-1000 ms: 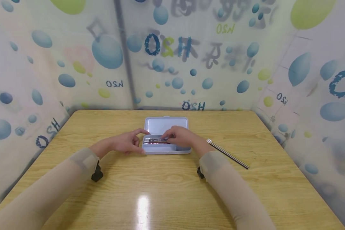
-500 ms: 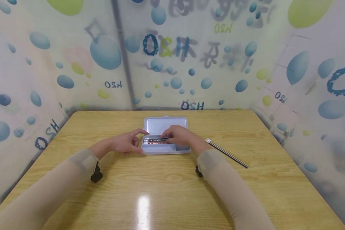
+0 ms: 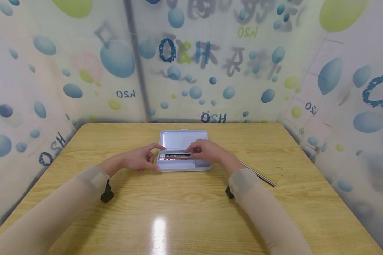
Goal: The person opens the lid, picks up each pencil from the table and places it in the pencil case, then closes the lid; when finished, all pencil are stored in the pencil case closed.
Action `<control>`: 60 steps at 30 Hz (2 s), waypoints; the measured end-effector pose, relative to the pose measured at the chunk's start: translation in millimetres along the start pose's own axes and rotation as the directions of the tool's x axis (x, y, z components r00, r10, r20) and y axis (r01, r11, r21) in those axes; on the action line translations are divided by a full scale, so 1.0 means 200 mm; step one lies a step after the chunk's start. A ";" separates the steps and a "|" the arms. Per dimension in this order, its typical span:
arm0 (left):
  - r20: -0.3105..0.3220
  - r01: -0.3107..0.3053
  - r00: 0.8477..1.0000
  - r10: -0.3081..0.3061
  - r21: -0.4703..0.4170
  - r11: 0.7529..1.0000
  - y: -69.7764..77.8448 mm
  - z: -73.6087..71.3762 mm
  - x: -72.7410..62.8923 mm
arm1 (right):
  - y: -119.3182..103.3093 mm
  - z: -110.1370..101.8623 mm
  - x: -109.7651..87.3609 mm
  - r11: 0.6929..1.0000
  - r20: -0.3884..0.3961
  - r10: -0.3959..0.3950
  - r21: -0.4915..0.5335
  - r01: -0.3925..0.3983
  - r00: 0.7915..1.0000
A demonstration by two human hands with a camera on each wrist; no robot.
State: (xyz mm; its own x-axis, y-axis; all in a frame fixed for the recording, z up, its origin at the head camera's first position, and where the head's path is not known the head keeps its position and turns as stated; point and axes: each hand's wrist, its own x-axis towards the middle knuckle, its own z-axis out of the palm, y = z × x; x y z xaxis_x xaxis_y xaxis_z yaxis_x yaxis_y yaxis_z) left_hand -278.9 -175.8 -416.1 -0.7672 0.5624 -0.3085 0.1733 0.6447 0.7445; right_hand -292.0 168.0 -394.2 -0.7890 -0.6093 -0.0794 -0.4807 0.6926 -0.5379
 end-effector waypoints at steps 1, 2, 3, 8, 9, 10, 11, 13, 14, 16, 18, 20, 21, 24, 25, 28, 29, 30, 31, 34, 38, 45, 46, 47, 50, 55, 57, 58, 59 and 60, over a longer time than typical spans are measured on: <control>-0.001 0.002 1.000 -0.002 -0.002 1.000 0.00 0.00 0.00 | 0.00 -0.01 -0.02 1.000 -0.003 0.007 0.013 -0.007 1.000; -0.002 0.003 1.000 -0.003 -0.003 1.000 0.00 0.00 0.00 | 0.01 -0.02 -0.03 1.000 -0.009 0.013 0.021 -0.012 1.000; -0.003 0.005 1.000 -0.005 -0.003 1.000 0.00 0.00 0.00 | 0.01 -0.03 -0.06 0.999 -0.014 0.021 0.036 -0.021 1.000; -0.006 0.010 1.000 -0.010 0.002 1.000 -0.01 0.00 0.01 | 0.05 -0.08 -0.16 0.997 -0.044 0.016 0.078 -0.012 0.999; -0.004 0.008 1.000 -0.008 0.003 1.000 -0.01 0.00 0.01 | 0.07 -0.09 -0.19 0.996 -0.049 0.018 0.084 -0.014 0.999; -0.005 0.008 1.000 -0.008 0.004 1.000 -0.01 0.00 0.01 | 0.08 -0.10 -0.21 0.996 -0.054 0.016 0.087 -0.011 0.998; -0.005 0.008 1.000 -0.008 0.004 1.000 -0.01 0.00 0.01 | 0.10 -0.11 -0.23 0.996 -0.059 0.023 0.091 -0.018 0.998; -0.005 0.008 1.000 -0.008 0.007 1.000 -0.01 0.00 0.01 | 0.14 -0.13 -0.28 0.995 -0.071 0.037 0.100 -0.030 0.997; -0.004 0.008 1.000 -0.008 0.007 1.000 -0.01 0.00 0.01 | 0.17 -0.14 -0.31 0.994 -0.075 0.045 0.106 -0.037 0.996; -0.004 0.009 1.000 -0.009 0.007 1.000 -0.01 0.00 0.01 | 0.22 -0.17 -0.37 0.992 -0.084 0.055 0.116 -0.045 0.995; -0.003 0.007 1.000 -0.007 0.008 1.000 -0.01 0.00 0.01 | 0.27 -0.19 -0.43 0.990 -0.083 0.077 0.127 -0.066 0.994; -0.002 0.007 1.000 -0.007 0.003 1.000 -0.01 0.00 0.01 | 0.32 -0.22 -0.48 0.987 -0.078 0.097 0.136 -0.086 0.992; -0.002 0.008 1.000 -0.008 0.002 1.000 -0.01 0.00 0.01 | 0.34 -0.23 -0.51 0.985 -0.072 0.109 0.140 -0.098 0.991; -0.001 0.011 1.000 -0.011 -0.002 1.000 -0.01 0.00 0.01 | 0.42 -0.27 -0.60 0.980 -0.046 0.139 0.149 -0.131 0.989; -0.002 0.012 1.000 -0.012 -0.001 1.000 0.00 0.00 0.01 | 0.44 -0.28 -0.62 0.979 -0.039 0.148 0.150 -0.141 0.988; -0.003 0.010 1.000 -0.009 0.004 1.000 0.00 0.00 0.01 | 0.51 -0.30 -0.69 0.973 -0.017 0.181 0.147 -0.177 0.983; -0.004 0.007 1.000 -0.007 0.007 1.000 0.00 0.00 0.01 | 0.53 -0.31 -0.70 0.973 -0.016 0.187 0.138 -0.183 0.982; -0.006 0.005 1.000 -0.005 0.010 1.000 0.00 0.00 0.01 | 0.56 -0.32 -0.72 0.974 -0.015 0.195 0.124 -0.192 0.981; -0.008 0.004 1.000 -0.004 0.013 1.000 0.00 0.00 0.01 | 0.58 -0.32 -0.73 0.971 -0.013 0.208 0.124 -0.204 0.978; -0.015 0.004 1.000 -0.004 0.017 1.000 0.00 0.00 0.01 | 0.63 -0.33 -0.76 0.969 -0.010 0.227 0.100 -0.225 0.974; -0.013 0.008 1.000 -0.008 0.012 1.000 0.00 0.01 0.01 | 0.65 -0.33 -0.77 0.967 0.005 0.242 0.079 -0.242 0.970; -0.013 0.004 1.000 -0.003 0.003 1.000 0.01 0.01 0.00 | 0.64 -0.33 -0.78 0.961 0.021 0.261 0.084 -0.262 0.965; -0.013 0.003 1.000 -0.003 0.002 1.000 0.01 0.01 0.00 | 0.63 -0.32 -0.78 0.961 0.023 0.261 0.086 -0.262 0.965; -0.013 0.004 1.000 -0.004 0.002 1.000 0.02 0.01 0.00 | 0.63 -0.32 -0.77 0.961 0.025 0.261 0.088 -0.263 0.965; -0.015 0.004 1.000 -0.004 0.007 1.000 0.02 0.01 0.00 | 0.64 -0.32 -0.77 0.963 0.028 0.258 0.078 -0.259 0.966; -0.012 0.006 1.000 -0.006 0.006 1.000 0.01 0.02 0.00 | 0.65 -0.32 -0.76 0.966 0.013 0.250 0.069 -0.251 0.968; -0.008 0.007 1.000 -0.007 0.001 1.000 0.01 0.02 0.00 | 0.66 -0.31 -0.76 0.967 0.003 0.247 0.069 -0.247 0.969; -0.006 0.008 1.000 -0.008 -0.001 1.000 0.01 0.02 0.00 | 0.66 -0.31 -0.77 0.968 -0.001 0.245 0.064 -0.244 0.970; -0.005 0.008 1.000 -0.008 -0.001 1.000 0.01 0.02 0.00 | 0.66 -0.31 -0.77 0.968 -0.006 0.244 0.065 -0.243 0.970; -0.006 0.008 1.000 -0.008 0.000 1.000 0.01 0.02 0.00 | 0.67 -0.31 -0.77 0.969 -0.011 0.241 0.064 -0.240 0.970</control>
State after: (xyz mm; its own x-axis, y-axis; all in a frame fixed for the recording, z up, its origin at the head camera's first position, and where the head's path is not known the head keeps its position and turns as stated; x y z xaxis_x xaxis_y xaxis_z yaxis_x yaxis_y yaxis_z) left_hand -275.6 -172.8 -417.2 -0.7721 0.5545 -0.3106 0.1674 0.6489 0.7422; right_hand -258.8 377.7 -402.0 -0.8857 -0.4199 -0.1980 -0.2515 0.7924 -0.5557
